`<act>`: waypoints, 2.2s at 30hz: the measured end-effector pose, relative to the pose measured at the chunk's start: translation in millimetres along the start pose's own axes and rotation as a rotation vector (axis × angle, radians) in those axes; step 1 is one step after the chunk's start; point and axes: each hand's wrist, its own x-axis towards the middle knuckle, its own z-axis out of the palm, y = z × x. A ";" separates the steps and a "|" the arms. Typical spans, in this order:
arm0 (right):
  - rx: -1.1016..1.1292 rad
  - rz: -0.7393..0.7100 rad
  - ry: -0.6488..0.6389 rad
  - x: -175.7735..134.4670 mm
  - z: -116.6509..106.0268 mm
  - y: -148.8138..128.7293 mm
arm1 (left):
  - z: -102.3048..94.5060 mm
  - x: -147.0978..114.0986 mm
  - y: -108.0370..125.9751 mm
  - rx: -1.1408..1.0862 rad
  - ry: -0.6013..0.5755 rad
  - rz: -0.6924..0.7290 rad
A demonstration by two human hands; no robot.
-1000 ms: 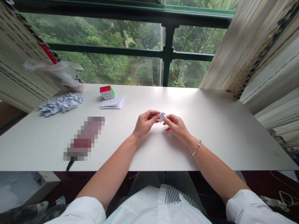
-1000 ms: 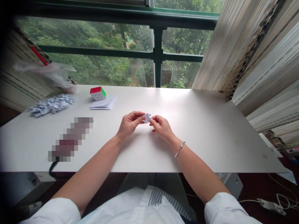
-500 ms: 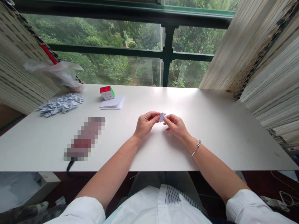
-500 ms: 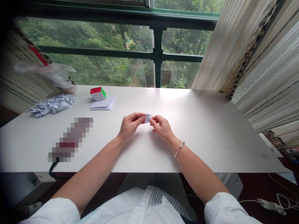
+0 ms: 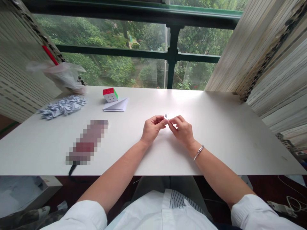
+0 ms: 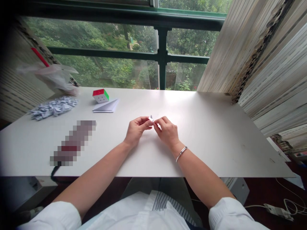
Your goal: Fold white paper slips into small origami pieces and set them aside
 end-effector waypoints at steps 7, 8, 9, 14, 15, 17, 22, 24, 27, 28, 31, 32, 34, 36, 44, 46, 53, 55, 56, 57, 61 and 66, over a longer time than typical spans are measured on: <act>-0.256 -0.133 -0.085 -2.7 -3.7 -5.7 | -1.4 1.1 -0.2 -0.101 -0.023 -0.108; -0.237 -0.126 -0.098 -2.4 -3.9 -5.9 | -2.7 1.9 -0.3 -0.100 -0.019 -0.117; -0.204 -0.111 -0.105 -1.9 -4.0 -5.9 | -3.8 2.6 -0.4 -0.089 -0.015 -0.125; 0.169 0.030 -0.083 4.2 -4.4 2.5 | -5.5 3.2 -0.3 0.059 -0.044 -0.141; 0.243 0.059 -0.077 5.9 -4.3 5.6 | -4.9 2.6 0.0 0.085 -0.066 -0.142; 0.349 0.080 -0.099 8.7 -4.0 12.1 | -3.6 1.3 0.6 0.117 -0.113 -0.142; 0.516 0.082 -0.185 11.7 -1.5 19.4 | -3.0 -0.4 0.6 0.129 -0.148 -0.106; 0.544 0.095 -0.187 11.9 -1.0 18.8 | -3.4 -0.3 0.0 0.130 -0.142 -0.088; 0.554 0.110 -0.188 12.0 -1.3 17.7 | -3.6 0.1 0.0 0.112 -0.135 -0.062; 0.554 0.116 -0.187 12.0 -1.6 17.7 | -3.6 0.1 0.4 0.103 -0.139 -0.056; 0.565 0.135 -0.183 11.8 -2.5 18.3 | -3.5 -0.5 3.7 0.070 -0.167 -0.061; 0.570 0.141 -0.181 11.8 -2.7 18.6 | -3.5 -0.9 5.2 0.054 -0.182 -0.073; 0.581 0.149 -0.177 11.9 -3.2 18.9 | -3.5 -2.1 8.3 0.019 -0.209 -0.099; 0.587 0.147 -0.167 12.1 -3.9 18.4 | -3.4 -3.3 10.6 -0.006 -0.226 -0.111; 0.605 0.119 -0.194 13.6 -8.6 13.4 | -4.4 -3.4 10.0 0.013 -0.241 -0.064; 0.601 0.114 -0.200 13.7 -8.9 13.5 | -4.4 -3.1 9.6 0.051 -0.233 -0.039; 0.603 0.092 -0.202 12.5 -9.8 12.6 | -2.5 -4.8 8.9 0.117 -0.235 0.026; 0.627 0.089 -0.215 12.2 -9.2 13.1 | -2.0 -5.1 9.0 0.113 -0.242 0.025; 0.646 0.095 -0.220 12.1 -8.7 13.6 | -1.7 -5.2 9.1 0.105 -0.240 0.022; 0.667 0.106 -0.225 12.1 -8.1 14.3 | -1.4 -5.4 9.4 0.095 -0.234 0.016; 0.736 0.154 -0.230 12.6 -6.6 17.2 | 0.2 -6.4 11.2 0.039 -0.206 -0.013; 0.749 0.154 -0.240 14.2 -8.9 18.4 | 1.1 -8.0 13.1 0.013 -0.237 -0.035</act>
